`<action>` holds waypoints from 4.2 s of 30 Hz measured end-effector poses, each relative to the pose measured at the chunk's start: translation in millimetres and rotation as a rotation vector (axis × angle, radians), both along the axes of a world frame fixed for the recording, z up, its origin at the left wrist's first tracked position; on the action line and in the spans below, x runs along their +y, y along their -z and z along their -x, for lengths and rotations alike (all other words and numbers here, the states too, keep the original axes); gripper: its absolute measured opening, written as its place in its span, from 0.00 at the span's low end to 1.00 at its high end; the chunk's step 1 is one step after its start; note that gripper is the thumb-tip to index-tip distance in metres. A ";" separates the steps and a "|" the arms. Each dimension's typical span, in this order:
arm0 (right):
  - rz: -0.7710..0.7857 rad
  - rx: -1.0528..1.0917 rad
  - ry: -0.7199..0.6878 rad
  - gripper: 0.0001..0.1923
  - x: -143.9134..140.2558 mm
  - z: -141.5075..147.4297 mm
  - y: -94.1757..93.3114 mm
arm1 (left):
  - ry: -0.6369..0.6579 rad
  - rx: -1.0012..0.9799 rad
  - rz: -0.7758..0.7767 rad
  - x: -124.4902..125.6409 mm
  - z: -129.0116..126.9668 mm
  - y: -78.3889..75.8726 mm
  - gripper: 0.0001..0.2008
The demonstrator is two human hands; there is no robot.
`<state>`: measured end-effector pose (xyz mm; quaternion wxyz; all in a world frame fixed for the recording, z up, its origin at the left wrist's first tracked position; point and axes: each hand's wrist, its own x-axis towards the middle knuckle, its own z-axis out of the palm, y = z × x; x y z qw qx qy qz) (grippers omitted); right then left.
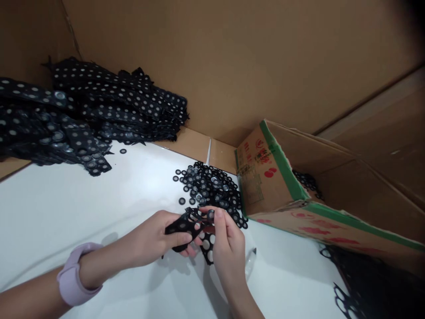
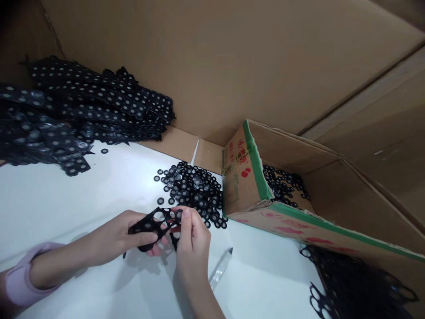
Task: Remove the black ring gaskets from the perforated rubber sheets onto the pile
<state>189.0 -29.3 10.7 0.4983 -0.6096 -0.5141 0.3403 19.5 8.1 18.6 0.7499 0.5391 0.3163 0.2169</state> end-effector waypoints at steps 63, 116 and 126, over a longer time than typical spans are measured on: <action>-0.586 -0.689 -0.145 0.12 3.5 -27.8 1.2 | -0.162 -0.029 0.310 -5.5 -1.4 17.8 0.13; -0.253 -0.036 -0.106 0.07 -7.1 8.9 9.1 | -0.154 -0.042 0.061 -3.4 -6.4 15.0 0.16; 0.107 0.477 -0.090 0.10 4.3 -7.9 8.8 | -0.045 -0.084 0.084 2.9 2.3 9.1 0.19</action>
